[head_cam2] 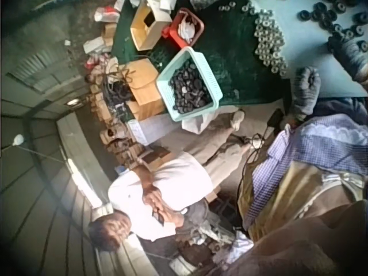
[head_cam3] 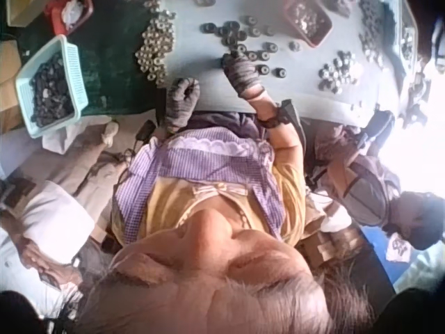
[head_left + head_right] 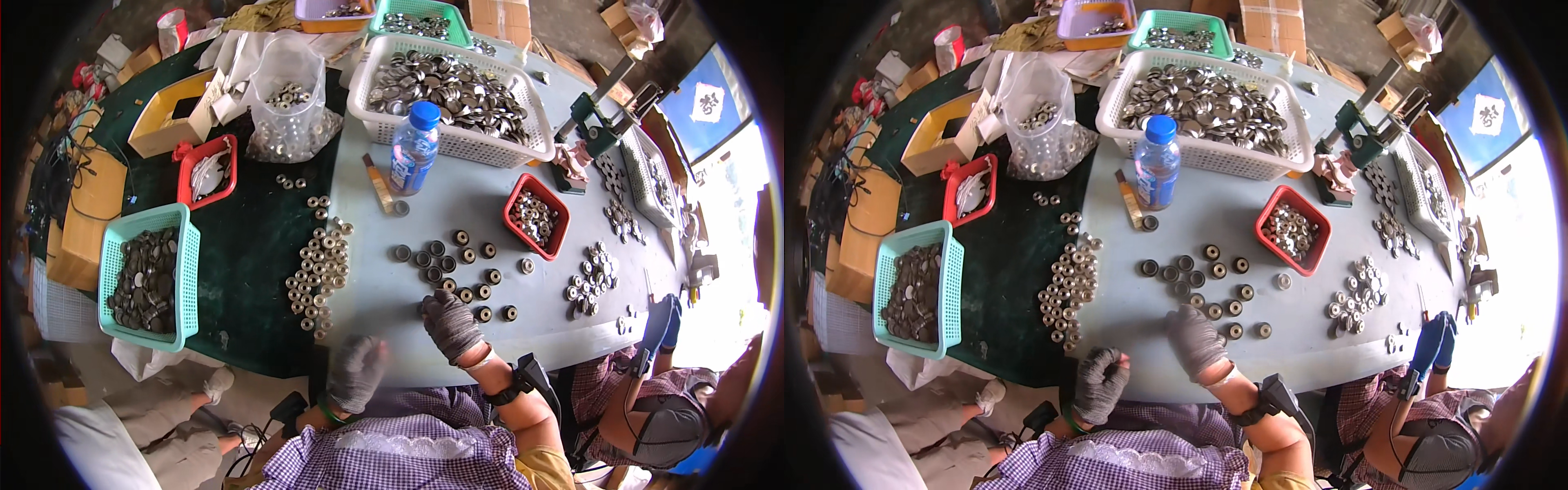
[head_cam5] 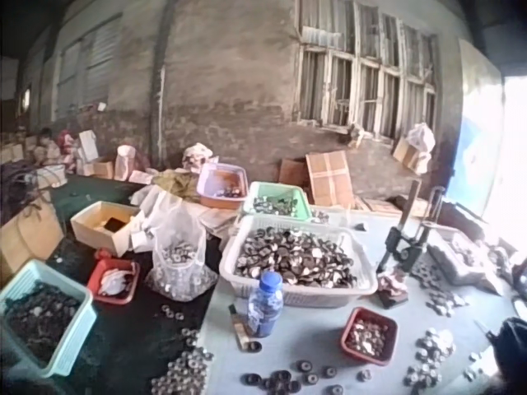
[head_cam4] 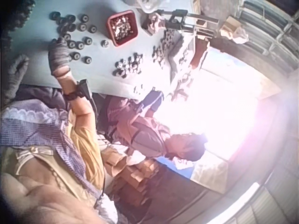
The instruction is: Sort and assemble small metal and plastic industrial components on a workbench.
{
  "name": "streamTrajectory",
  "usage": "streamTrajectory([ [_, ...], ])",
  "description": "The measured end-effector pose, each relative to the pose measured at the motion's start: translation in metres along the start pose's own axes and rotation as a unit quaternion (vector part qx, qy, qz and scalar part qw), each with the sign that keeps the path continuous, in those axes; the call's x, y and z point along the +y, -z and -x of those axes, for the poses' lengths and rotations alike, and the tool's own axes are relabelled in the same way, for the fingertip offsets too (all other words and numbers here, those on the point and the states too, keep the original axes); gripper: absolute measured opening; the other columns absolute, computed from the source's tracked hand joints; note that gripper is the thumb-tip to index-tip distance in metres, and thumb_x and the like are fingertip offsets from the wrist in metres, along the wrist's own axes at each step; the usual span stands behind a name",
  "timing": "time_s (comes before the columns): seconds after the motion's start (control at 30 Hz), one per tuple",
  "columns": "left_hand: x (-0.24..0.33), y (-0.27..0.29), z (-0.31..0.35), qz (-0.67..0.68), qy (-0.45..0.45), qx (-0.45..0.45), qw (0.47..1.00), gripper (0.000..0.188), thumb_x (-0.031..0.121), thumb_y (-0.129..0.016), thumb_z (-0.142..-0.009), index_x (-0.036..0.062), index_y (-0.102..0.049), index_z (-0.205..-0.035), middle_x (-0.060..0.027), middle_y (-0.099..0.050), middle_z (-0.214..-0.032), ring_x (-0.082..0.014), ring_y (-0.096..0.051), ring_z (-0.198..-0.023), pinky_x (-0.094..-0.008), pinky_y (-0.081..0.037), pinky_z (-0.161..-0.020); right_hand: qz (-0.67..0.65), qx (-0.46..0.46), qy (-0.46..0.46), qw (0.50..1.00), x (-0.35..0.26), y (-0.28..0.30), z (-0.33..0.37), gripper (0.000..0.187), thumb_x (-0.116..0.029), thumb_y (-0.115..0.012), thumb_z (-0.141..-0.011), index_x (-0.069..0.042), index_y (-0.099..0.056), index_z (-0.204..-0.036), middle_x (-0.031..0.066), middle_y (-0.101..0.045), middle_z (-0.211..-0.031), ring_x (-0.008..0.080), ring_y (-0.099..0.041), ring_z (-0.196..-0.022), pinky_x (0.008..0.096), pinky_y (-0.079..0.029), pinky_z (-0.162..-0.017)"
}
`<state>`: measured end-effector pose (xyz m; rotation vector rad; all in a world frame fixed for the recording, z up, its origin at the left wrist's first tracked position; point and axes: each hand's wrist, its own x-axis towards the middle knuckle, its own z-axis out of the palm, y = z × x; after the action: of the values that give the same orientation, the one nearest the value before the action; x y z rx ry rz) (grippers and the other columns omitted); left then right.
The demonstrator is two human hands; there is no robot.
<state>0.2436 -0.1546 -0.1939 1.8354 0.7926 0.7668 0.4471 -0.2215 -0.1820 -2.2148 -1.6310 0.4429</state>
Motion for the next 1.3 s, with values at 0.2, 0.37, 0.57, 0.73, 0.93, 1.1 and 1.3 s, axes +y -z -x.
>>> streamTrajectory([
  [0.2, -0.002, 0.054, -0.032, -0.242, -0.044, 0.120, 0.962, 0.006, 0.004, -0.066, -0.078, 0.0053, -0.062, -0.081, -0.0074, -0.056, -0.079, -0.0208, -0.057, -0.065, -0.0319, -0.046, -0.058, 0.186, -0.054, 0.075, 0.978, -0.006, 0.002, -0.004, 0.008, -0.006, -0.056, -0.075, -0.005, -0.057, -0.083, 0.0145, -0.057, -0.085, 0.0292, -0.054, -0.087, 0.0367, -0.046, -0.078],
  [0.37, -0.006, 0.068, -0.047, -0.355, 0.023, 0.026, 0.934, 0.012, 0.016, -0.067, -0.077, 0.0087, -0.063, -0.085, -0.0120, -0.060, -0.093, -0.0302, -0.062, -0.074, -0.0407, -0.051, -0.066, 0.084, -0.052, 0.019, 0.995, 0.009, -0.008, 0.001, 0.025, 0.000, -0.049, -0.076, -0.002, -0.060, -0.099, 0.0182, -0.058, -0.098, 0.0339, -0.056, -0.095, 0.0410, -0.048, -0.080],
  [0.57, -0.012, 0.063, -0.055, -0.414, 0.061, -0.039, 0.907, 0.022, 0.026, -0.061, -0.080, 0.0091, -0.061, -0.094, -0.0154, -0.059, -0.104, -0.0346, -0.063, -0.077, -0.0456, -0.051, -0.068, 0.117, 0.006, -0.004, 0.993, 0.035, -0.004, 0.023, 0.019, -0.001, -0.051, -0.078, -0.003, -0.058, -0.096, 0.0178, -0.058, -0.098, 0.0340, -0.059, -0.091, 0.0426, -0.050, -0.076],
  [0.73, -0.009, 0.056, -0.055, -0.445, 0.063, -0.089, 0.889, 0.020, 0.025, -0.060, -0.081, 0.0088, -0.059, -0.093, -0.0171, -0.056, -0.108, -0.0359, -0.061, -0.082, -0.0466, -0.050, -0.071, -0.022, 0.160, -0.028, 0.987, -0.001, 0.044, 0.048, 0.037, -0.009, -0.064, -0.075, -0.001, -0.055, -0.109, 0.0218, -0.057, -0.101, 0.0398, -0.056, -0.090, 0.0447, -0.048, -0.073],
  [0.93, -0.004, 0.037, -0.050, -0.418, 0.001, -0.099, 0.903, 0.015, 0.022, -0.059, -0.082, 0.0093, -0.058, -0.090, -0.0152, -0.055, -0.104, -0.0342, -0.060, -0.084, -0.0458, -0.049, -0.071, -0.015, 0.192, -0.052, 0.980, 0.003, 0.025, 0.088, 0.030, -0.011, -0.066, -0.077, -0.003, -0.058, -0.105, 0.0189, -0.060, -0.093, 0.0389, -0.059, -0.081, 0.0447, -0.049, -0.069],
  [1.1, 0.001, 0.022, -0.041, -0.402, 0.002, -0.114, 0.908, 0.014, 0.019, -0.060, -0.080, 0.0094, -0.059, -0.091, -0.0130, -0.054, -0.102, -0.0329, -0.059, -0.085, -0.0446, -0.049, -0.072, -0.020, 0.190, -0.032, 0.981, -0.007, 0.025, 0.104, 0.027, -0.013, -0.064, -0.078, -0.004, -0.059, -0.102, 0.0184, -0.060, -0.100, 0.0379, -0.059, -0.090, 0.0447, -0.050, -0.073],
  [1.3, -0.004, 0.017, -0.031, -0.414, -0.042, -0.091, 0.905, 0.016, 0.017, -0.059, -0.081, 0.0077, -0.058, -0.093, -0.0125, -0.054, -0.102, -0.0322, -0.059, -0.085, -0.0442, -0.049, -0.073, -0.048, 0.166, -0.017, 0.985, -0.003, 0.018, 0.114, 0.020, -0.015, -0.060, -0.079, -0.004, -0.058, -0.096, 0.0166, -0.058, -0.107, 0.0374, -0.056, -0.099, 0.0465, -0.050, -0.074],
])
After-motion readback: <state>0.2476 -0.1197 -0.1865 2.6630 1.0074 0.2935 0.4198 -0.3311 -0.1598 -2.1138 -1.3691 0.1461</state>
